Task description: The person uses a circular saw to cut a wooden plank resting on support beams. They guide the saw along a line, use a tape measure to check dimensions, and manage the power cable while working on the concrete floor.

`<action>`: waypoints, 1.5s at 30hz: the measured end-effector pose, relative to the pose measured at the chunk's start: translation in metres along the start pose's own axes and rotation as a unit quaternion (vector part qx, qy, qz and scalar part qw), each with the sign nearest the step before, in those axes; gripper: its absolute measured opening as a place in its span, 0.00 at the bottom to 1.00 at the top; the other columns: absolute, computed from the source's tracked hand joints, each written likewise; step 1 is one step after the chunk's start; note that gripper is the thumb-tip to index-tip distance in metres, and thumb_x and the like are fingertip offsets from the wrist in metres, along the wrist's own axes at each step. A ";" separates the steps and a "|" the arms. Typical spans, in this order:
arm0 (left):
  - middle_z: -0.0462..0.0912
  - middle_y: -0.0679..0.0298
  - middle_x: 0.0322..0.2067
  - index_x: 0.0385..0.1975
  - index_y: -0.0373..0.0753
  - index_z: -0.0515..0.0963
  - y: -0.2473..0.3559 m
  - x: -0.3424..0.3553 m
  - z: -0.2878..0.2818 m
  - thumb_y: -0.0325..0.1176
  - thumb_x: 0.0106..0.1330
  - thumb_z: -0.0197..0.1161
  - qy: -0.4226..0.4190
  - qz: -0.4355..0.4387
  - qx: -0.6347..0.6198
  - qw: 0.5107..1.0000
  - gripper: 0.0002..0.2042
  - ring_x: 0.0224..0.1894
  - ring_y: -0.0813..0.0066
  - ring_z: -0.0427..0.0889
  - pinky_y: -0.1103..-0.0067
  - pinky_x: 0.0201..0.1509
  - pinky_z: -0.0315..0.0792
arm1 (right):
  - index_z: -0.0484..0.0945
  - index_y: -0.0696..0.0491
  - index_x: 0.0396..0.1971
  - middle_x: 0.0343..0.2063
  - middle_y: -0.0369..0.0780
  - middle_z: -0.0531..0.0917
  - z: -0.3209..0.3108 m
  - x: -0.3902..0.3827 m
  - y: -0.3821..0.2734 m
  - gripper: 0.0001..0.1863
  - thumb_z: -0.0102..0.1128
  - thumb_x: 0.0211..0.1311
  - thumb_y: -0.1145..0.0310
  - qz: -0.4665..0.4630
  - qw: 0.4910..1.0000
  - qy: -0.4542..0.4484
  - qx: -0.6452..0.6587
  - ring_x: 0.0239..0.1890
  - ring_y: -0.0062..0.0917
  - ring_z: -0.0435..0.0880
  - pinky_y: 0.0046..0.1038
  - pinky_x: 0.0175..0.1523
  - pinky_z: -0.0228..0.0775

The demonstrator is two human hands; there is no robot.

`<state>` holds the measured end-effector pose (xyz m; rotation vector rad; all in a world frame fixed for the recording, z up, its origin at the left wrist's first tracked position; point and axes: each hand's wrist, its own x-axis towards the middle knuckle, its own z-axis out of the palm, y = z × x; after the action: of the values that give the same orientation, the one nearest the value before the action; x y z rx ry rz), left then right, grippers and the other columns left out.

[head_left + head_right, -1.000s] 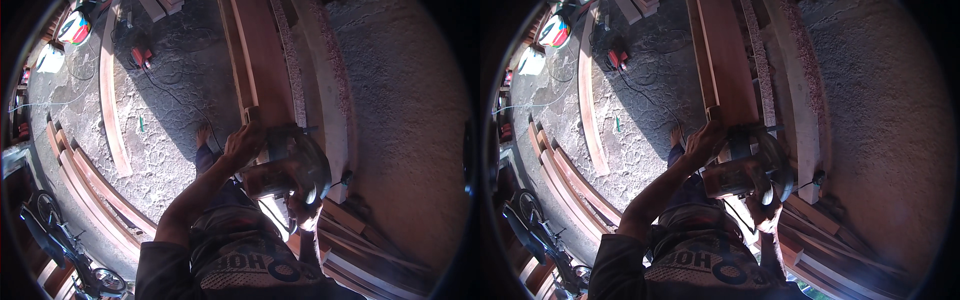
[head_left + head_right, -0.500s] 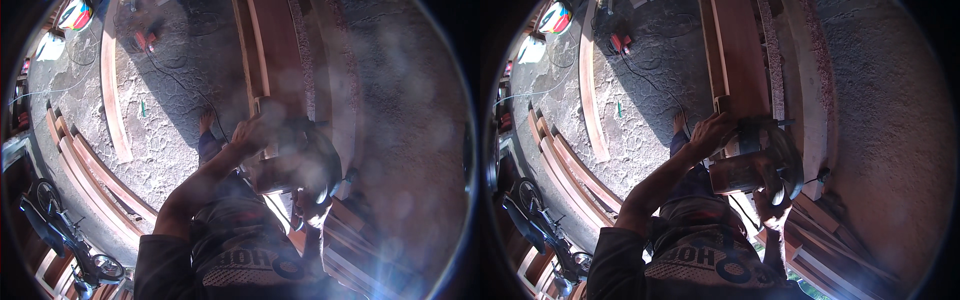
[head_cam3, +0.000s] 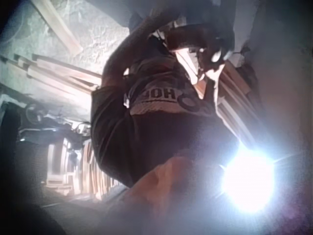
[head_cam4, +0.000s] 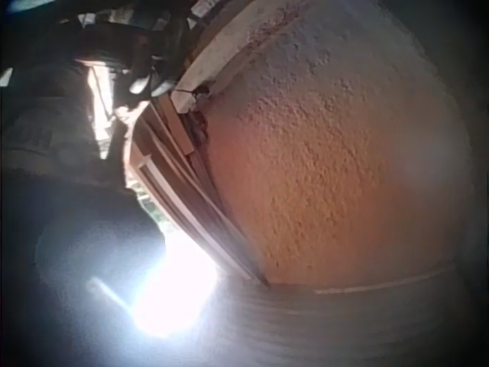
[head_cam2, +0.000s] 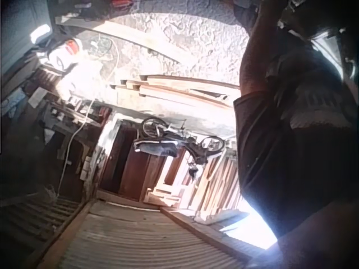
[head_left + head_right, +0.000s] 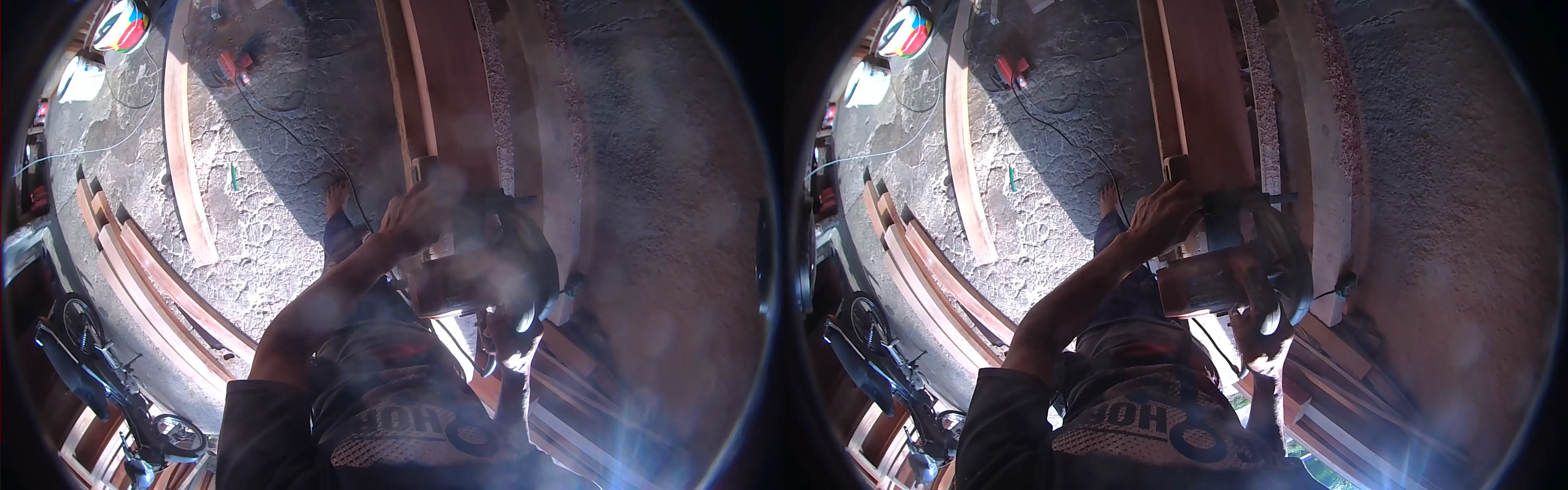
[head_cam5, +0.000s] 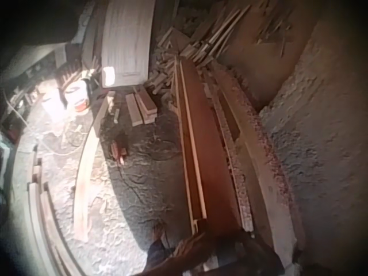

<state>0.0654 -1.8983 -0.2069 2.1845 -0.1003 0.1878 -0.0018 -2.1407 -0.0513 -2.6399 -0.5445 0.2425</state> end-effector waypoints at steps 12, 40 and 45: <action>0.76 0.63 0.38 0.36 0.43 0.82 0.005 0.005 -0.004 0.33 0.56 0.69 -0.001 -0.016 -0.013 1.000 0.09 0.43 0.61 0.81 0.65 0.41 0.79 | 0.77 0.56 0.45 0.34 0.43 0.82 0.000 -0.004 0.004 0.21 0.69 0.49 0.79 0.053 0.993 -0.014 0.106 0.25 0.31 0.83 0.30 0.28 0.75; 0.76 0.57 0.40 0.39 0.41 0.77 0.003 0.003 0.007 0.30 0.57 0.64 0.022 -0.010 -0.028 0.999 0.10 0.42 0.53 0.79 0.60 0.43 0.77 | 0.74 0.61 0.50 0.19 0.36 0.78 0.009 -0.006 0.009 0.19 0.57 0.57 0.83 0.114 0.939 -0.015 0.323 0.16 0.16 0.76 0.20 0.18 0.65; 0.76 0.56 0.41 0.41 0.41 0.76 0.012 0.006 0.000 0.36 0.55 0.66 -0.001 -0.035 -0.007 0.999 0.15 0.45 0.53 0.78 0.60 0.44 0.77 | 0.73 0.62 0.51 0.18 0.35 0.77 0.013 -0.013 0.022 0.19 0.57 0.57 0.83 0.102 0.945 -0.031 0.309 0.16 0.16 0.76 0.20 0.18 0.64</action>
<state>0.0699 -1.9053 -0.1963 2.1706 -0.0260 0.1458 -0.0090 -2.1597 -0.0717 -2.0716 -0.1653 0.4757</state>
